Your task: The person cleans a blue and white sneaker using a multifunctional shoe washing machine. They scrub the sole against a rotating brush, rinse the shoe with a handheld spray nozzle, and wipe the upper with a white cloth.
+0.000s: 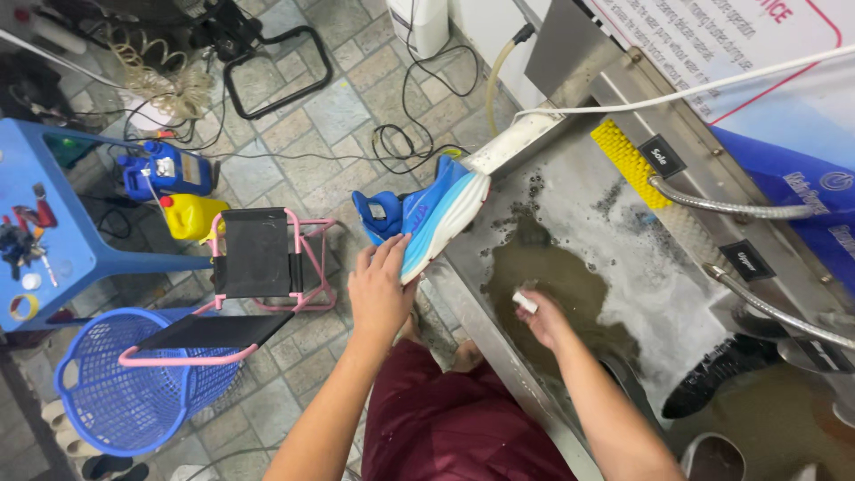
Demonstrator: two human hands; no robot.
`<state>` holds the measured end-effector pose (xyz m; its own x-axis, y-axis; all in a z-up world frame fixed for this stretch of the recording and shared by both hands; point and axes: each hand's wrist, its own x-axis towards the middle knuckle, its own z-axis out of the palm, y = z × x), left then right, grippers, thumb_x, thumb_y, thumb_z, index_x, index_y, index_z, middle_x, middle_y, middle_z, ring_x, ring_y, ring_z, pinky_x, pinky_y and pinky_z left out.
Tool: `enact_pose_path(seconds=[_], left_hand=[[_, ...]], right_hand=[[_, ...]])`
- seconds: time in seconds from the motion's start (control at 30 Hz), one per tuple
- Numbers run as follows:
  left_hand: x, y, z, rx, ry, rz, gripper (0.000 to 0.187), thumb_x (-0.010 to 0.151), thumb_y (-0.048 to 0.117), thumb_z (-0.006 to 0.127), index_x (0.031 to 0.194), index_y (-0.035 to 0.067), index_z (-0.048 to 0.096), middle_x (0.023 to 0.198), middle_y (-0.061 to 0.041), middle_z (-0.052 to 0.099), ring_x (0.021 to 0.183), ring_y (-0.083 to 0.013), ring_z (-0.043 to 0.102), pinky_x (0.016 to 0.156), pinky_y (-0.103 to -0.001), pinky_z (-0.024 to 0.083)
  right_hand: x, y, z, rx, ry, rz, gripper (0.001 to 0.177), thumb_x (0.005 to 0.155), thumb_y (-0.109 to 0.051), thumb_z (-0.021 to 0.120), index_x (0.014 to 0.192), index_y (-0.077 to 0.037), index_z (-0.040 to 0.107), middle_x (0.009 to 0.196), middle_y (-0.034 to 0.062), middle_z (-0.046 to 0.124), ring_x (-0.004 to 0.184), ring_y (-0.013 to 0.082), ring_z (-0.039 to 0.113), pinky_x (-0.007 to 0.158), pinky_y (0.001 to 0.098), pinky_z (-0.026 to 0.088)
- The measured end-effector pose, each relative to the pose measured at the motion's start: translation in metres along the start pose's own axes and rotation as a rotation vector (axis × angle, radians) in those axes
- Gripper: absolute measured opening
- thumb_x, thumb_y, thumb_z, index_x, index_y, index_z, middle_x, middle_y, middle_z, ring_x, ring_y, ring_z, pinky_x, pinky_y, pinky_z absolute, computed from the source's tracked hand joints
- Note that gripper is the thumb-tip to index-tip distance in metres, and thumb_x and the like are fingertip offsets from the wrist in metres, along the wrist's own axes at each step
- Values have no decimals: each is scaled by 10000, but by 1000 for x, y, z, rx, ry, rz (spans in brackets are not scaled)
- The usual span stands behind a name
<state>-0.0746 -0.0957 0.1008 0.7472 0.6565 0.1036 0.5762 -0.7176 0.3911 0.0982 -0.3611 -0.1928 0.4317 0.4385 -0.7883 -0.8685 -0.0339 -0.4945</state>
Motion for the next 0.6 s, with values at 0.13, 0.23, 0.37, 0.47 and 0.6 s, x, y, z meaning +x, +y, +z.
enact_pose_path(seconds=[0.13, 0.23, 0.37, 0.47, 0.6], left_hand=[[-4, 2, 0, 9, 4, 1, 722, 676, 160, 831, 1366, 168, 620, 1362, -2, 642, 1202, -293, 567, 846, -475, 491], [-5, 1, 3, 13, 24, 23, 694, 705, 177, 834, 1364, 150, 617, 1345, -14, 648, 1173, -292, 573, 812, -482, 493], [-2, -10, 3, -76, 20, 58, 638, 703, 143, 817, 1315, 121, 637, 1256, -15, 692, 1129, -273, 620, 765, -474, 499], [12, -26, 0, -133, 39, 107, 566, 731, 147, 817, 1274, 127, 660, 1179, -7, 717, 1064, -259, 646, 765, -468, 503], [17, -34, 1, -123, 47, 171, 579, 690, 107, 787, 1255, 110, 662, 1160, -20, 722, 1031, -270, 644, 760, -470, 499]], right_hand=[[-1, -57, 45, -40, -99, -271, 345, 906, 22, 662, 1249, 15, 621, 1183, 179, 688, 934, 224, 671, 808, 365, 599], [-35, -117, 118, -265, -153, -649, 353, 926, 32, 717, 1253, 1, 589, 1306, 144, 682, 976, 219, 690, 876, 333, 599], [-77, -165, 203, -897, -110, -1370, 332, 882, -65, 803, 1204, -56, 721, 1281, 148, 603, 1184, 317, 593, 1026, 393, 486], [-82, -176, 238, -1014, -34, -1380, 290, 881, -139, 810, 1161, -79, 763, 1236, 157, 639, 1193, 358, 607, 1031, 430, 482], [-91, -165, 251, -1004, 100, -1403, 249, 908, -149, 811, 1142, -87, 753, 1296, 171, 632, 1198, 357, 607, 1033, 429, 492]])
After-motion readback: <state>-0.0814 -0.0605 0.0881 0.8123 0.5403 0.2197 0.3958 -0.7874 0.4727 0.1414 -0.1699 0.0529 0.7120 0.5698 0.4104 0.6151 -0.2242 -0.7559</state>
